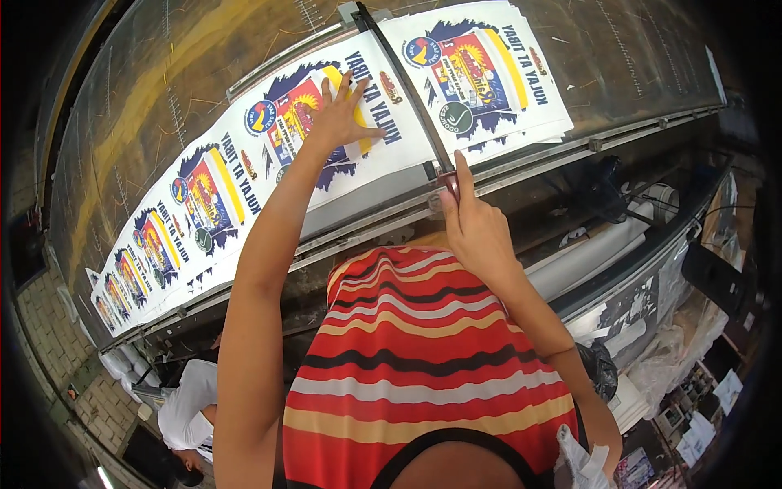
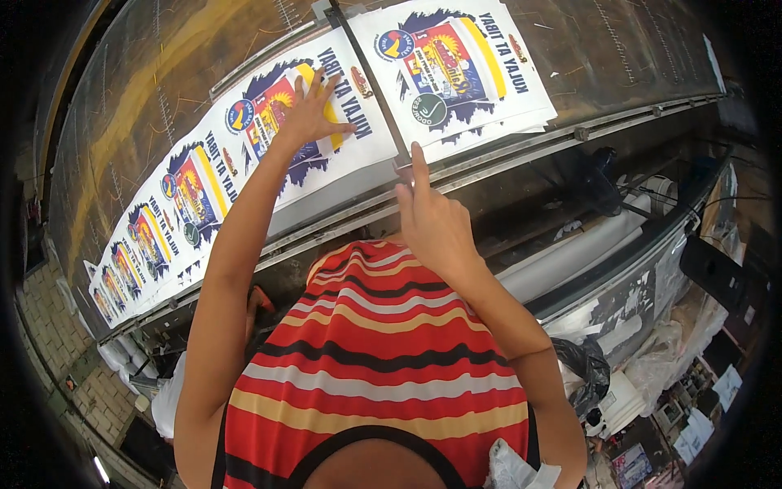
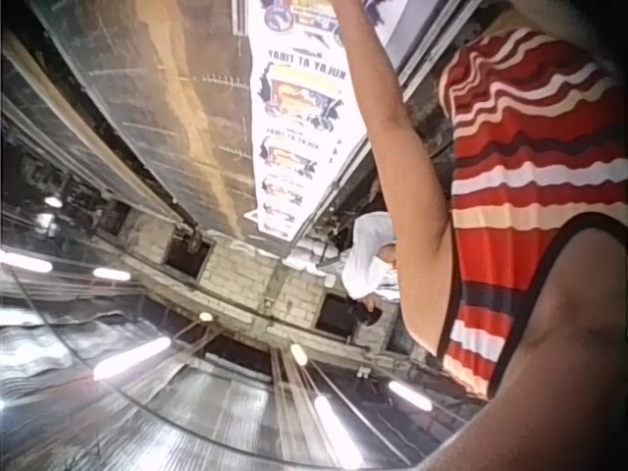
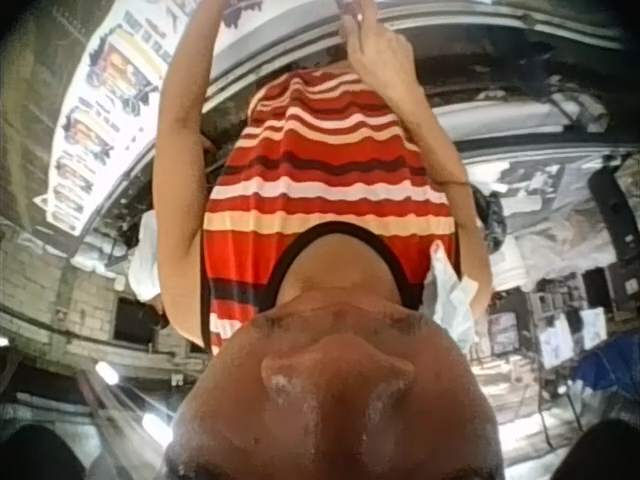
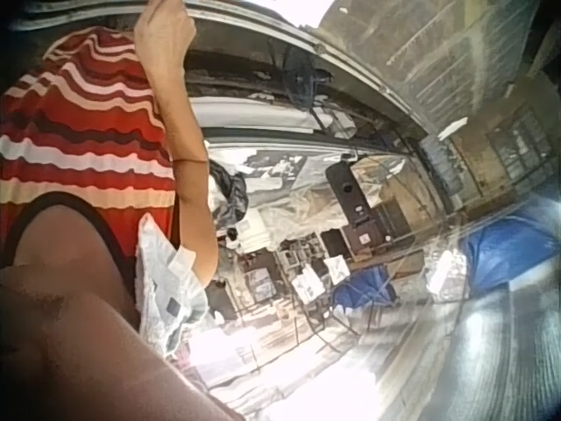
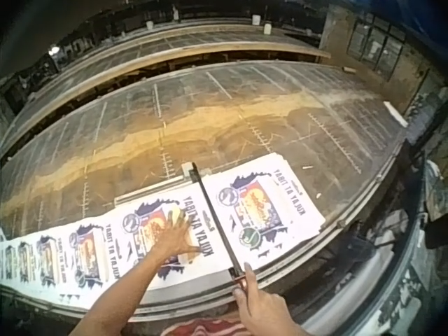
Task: Cutting printed sheets of paper using a paper cutter in a printing or production shop.
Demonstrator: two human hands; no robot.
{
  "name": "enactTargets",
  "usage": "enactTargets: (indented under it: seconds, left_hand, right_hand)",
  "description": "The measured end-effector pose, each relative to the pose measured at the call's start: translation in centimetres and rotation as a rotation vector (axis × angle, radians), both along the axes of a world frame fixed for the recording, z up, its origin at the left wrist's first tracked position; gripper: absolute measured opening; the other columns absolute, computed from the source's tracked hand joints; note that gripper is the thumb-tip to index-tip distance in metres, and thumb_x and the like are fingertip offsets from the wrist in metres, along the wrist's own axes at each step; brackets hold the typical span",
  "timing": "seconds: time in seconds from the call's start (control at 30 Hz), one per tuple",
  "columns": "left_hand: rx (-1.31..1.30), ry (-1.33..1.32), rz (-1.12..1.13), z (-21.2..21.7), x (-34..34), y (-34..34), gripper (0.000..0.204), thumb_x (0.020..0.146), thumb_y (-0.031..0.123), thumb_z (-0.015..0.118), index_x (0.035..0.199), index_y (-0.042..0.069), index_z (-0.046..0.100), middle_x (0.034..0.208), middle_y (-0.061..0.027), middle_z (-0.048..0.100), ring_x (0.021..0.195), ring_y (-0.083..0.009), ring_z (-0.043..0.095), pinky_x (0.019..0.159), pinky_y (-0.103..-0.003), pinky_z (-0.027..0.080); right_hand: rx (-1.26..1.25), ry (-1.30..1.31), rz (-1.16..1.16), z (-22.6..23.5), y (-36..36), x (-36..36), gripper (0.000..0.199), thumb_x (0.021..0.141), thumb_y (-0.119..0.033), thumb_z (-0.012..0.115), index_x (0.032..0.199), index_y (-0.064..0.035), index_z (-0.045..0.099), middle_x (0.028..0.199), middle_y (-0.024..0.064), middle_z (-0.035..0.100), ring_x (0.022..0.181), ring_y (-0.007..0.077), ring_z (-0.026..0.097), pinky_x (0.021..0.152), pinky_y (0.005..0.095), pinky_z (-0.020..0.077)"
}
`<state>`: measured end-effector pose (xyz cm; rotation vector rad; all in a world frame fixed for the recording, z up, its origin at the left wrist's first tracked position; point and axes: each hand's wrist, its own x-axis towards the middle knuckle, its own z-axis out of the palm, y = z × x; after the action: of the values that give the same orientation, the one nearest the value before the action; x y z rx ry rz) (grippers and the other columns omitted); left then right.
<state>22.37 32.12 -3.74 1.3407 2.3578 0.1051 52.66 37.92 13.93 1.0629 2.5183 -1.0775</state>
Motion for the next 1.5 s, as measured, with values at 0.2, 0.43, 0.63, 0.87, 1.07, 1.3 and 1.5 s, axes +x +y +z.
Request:
enactTargets:
  seconds: [0.2, 0.43, 0.63, 0.87, 1.07, 1.3, 1.5]
  left_hand:
    - [-0.005, -0.022, 0.004, 0.3, -0.2, 0.3, 0.124, 0.056, 0.074, 0.08, 0.159, 0.032, 0.027, 0.17, -0.0053, 0.008, 0.152, -0.0514, -0.001, 0.1, -0.089, 0.019]
    - [0.001, -0.002, -0.039, 0.3, -0.2, 0.4, 0.125, 0.058, 0.074, 0.081, 0.16, 0.028, 0.026, 0.17, -0.0081, 0.008, 0.151, -0.0536, 0.001, 0.099, -0.089, 0.019]
    - [-0.022, -0.017, -0.021, 0.5, -0.1, 0.7, 0.129, 0.057, 0.075, 0.081, 0.161, 0.025, 0.023, 0.169, -0.0106, 0.007, 0.15, -0.0552, 0.001, 0.1, -0.087, 0.022]
    - [-0.036, 0.011, -0.085, 0.3, -0.5, 0.5, 0.125, 0.064, 0.074, 0.079, 0.161, 0.022, 0.02, 0.168, -0.0183, 0.004, 0.148, -0.0587, -0.003, 0.118, -0.068, 0.019]
    - [-0.05, 0.024, -0.09, 0.2, -0.6, 0.3, 0.125, 0.065, 0.073, 0.079, 0.161, 0.024, 0.018, 0.169, -0.0167, 0.002, 0.148, -0.0579, -0.004, 0.116, -0.07, 0.022]
    - [-0.077, 0.019, -0.086, 0.1, -0.9, 0.1, 0.126, 0.063, 0.077, 0.078, 0.161, 0.021, 0.021, 0.169, -0.019, 0.003, 0.149, -0.0572, -0.006, 0.117, -0.069, 0.018]
    - [-0.048, 0.037, -0.151, -0.4, -1.3, 0.1, 0.127, 0.065, 0.079, 0.075, 0.162, 0.02, 0.019, 0.168, -0.0221, 0.003, 0.149, -0.0564, -0.007, 0.119, -0.067, 0.012]
  right_hand:
    - [0.1, 0.095, 0.004, -9.0, -0.7, 1.4, 0.064, 0.103, -0.024, 0.046, 0.157, -0.0019, 0.019, 0.077, 0.0266, 0.069, 0.067, 0.0481, 0.066, 0.062, 0.0546, 0.0523]
    - [0.089, 0.146, -0.033, -7.6, -0.8, 2.4, 0.062, 0.106, -0.03, 0.04, 0.158, -0.0064, 0.017, 0.072, 0.0269, 0.066, 0.066, 0.0484, 0.065, 0.062, 0.0568, 0.0498]
    - [-0.095, 0.399, -0.348, -4.6, 5.6, 1.8, 0.042, 0.104, -0.037, 0.047, 0.109, -0.0025, 0.07, 0.078, 0.0236, 0.068, 0.077, 0.0429, 0.067, 0.071, 0.05, 0.0519]
    - [-0.073, 0.301, -0.402, -17.3, 7.7, -4.0, 0.032, 0.094, -0.027, 0.053, 0.094, -0.001, 0.071, 0.096, 0.0269, 0.07, 0.093, 0.0465, 0.066, 0.087, 0.052, 0.0517]
    - [-0.06, 0.434, -0.363, -19.7, 7.3, -5.9, 0.03, 0.09, -0.025, 0.058, 0.092, 0.0017, 0.07, 0.088, 0.027, 0.07, 0.088, 0.0439, 0.068, 0.084, 0.0498, 0.0533]
    - [-0.368, 0.439, -0.422, -20.1, 7.2, -5.5, 0.033, 0.084, -0.026, 0.072, 0.093, 0.0053, 0.071, 0.069, 0.0195, 0.069, 0.064, 0.031, 0.071, 0.067, 0.0396, 0.056]
    - [-0.561, 0.357, -0.492, -20.1, 6.5, -4.9, 0.036, 0.082, -0.027, 0.077, 0.097, 0.0062, 0.072, 0.073, 0.0197, 0.071, 0.064, 0.0299, 0.072, 0.066, 0.0387, 0.0551]
